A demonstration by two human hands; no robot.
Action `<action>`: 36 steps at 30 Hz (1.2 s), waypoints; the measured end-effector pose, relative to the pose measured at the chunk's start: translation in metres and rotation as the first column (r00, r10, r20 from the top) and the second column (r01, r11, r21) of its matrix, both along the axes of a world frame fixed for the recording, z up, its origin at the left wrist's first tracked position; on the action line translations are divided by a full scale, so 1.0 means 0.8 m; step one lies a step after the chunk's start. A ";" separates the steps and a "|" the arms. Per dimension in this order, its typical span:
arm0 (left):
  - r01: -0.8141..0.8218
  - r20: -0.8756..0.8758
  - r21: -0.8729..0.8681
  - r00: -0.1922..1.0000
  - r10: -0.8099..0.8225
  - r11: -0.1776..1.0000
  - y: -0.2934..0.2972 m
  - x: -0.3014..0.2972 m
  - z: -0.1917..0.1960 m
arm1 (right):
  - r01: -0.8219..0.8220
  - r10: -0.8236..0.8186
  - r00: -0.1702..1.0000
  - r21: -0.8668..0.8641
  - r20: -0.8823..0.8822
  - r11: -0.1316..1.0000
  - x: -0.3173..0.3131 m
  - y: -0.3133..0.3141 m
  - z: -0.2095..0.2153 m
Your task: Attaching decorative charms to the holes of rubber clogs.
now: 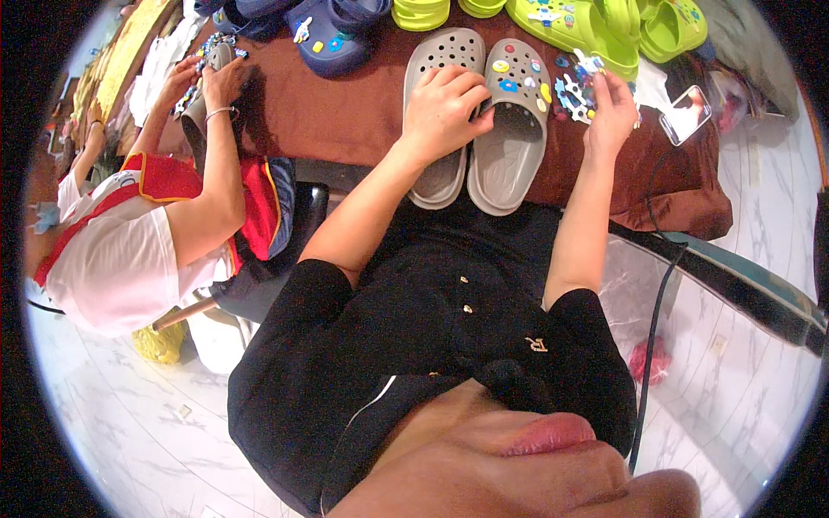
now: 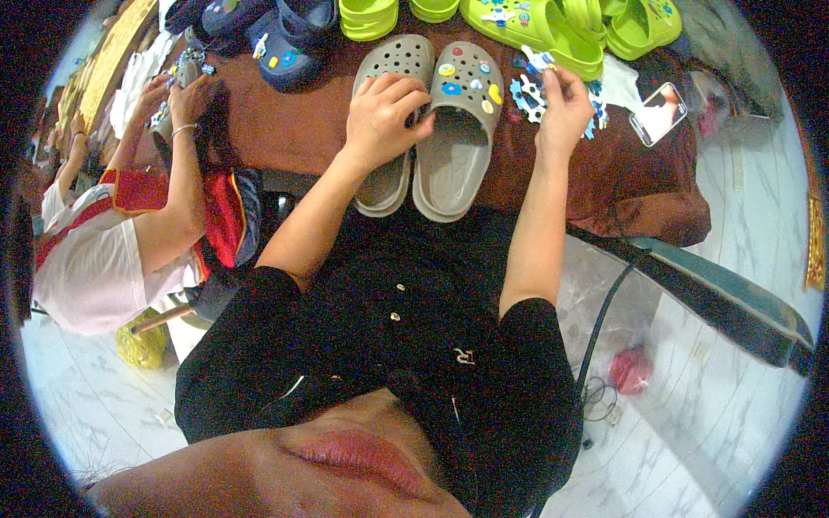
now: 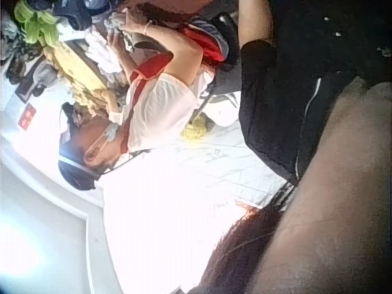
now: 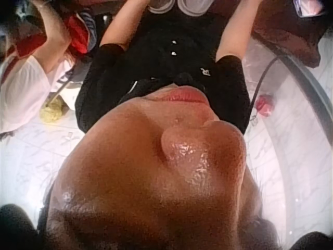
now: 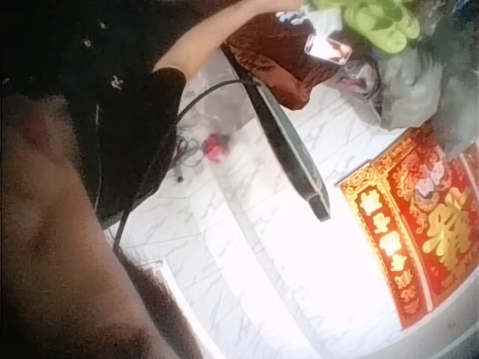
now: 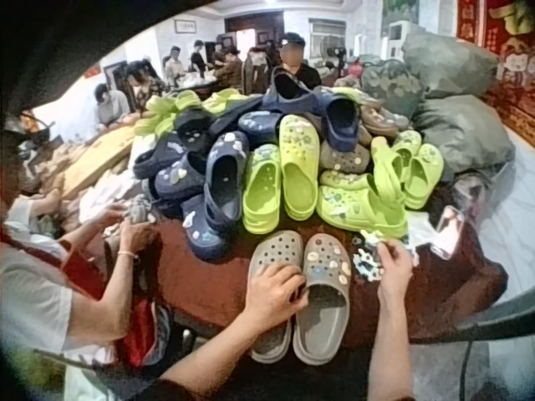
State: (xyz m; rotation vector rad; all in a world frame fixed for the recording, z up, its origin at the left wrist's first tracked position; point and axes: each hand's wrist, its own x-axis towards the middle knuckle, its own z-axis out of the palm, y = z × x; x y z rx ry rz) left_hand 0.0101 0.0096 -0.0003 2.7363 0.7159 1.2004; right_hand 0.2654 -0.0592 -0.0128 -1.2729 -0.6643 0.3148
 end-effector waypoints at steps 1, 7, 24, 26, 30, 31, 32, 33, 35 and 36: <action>0.003 -0.005 -0.001 1.000 -0.003 1.000 0.000 0.001 0.001 | -0.038 0.038 0.999 0.010 -0.001 0.999 0.000 0.007 0.005; 0.006 0.011 -0.016 1.000 -0.006 1.000 -0.001 -0.003 -0.002 | -0.279 0.285 0.956 -0.083 0.074 0.957 -0.020 0.060 0.026; 0.004 -0.012 -0.021 1.000 -0.004 1.000 -0.001 -0.001 0.006 | -0.729 0.775 0.627 -0.290 0.078 0.620 -0.052 0.134 0.029; 0.005 -0.069 -0.079 0.998 -0.011 0.997 -0.003 -0.005 0.021 | -0.720 0.764 0.639 -0.279 0.090 0.635 -0.052 0.130 0.029; 0.156 0.162 -0.585 0.984 -0.075 0.796 0.015 -0.018 0.041 | -0.728 0.744 0.662 -0.159 0.087 0.667 -0.044 0.124 0.034; 0.115 0.175 -0.694 0.985 0.011 0.711 0.025 -0.021 0.044 | -0.706 0.722 0.688 -0.157 0.078 0.690 -0.042 0.122 0.035; 0.115 0.241 -0.779 0.963 0.125 0.616 0.032 -0.024 0.045 | -0.711 0.726 0.683 -0.155 0.075 0.686 -0.047 0.121 0.040; 0.134 0.291 -0.849 0.926 0.240 0.512 0.040 -0.024 0.046 | -0.718 0.729 0.683 -0.145 0.039 0.681 -0.052 0.115 0.049; 0.074 0.247 -0.818 0.941 0.232 0.570 0.062 -0.026 0.047 | -0.734 0.736 0.676 -0.118 -0.035 0.668 -0.062 0.108 0.060; 0.013 0.198 -0.790 0.951 0.236 0.612 0.064 -0.024 0.051 | -0.739 0.741 0.671 -0.112 -0.037 0.664 -0.067 0.111 0.057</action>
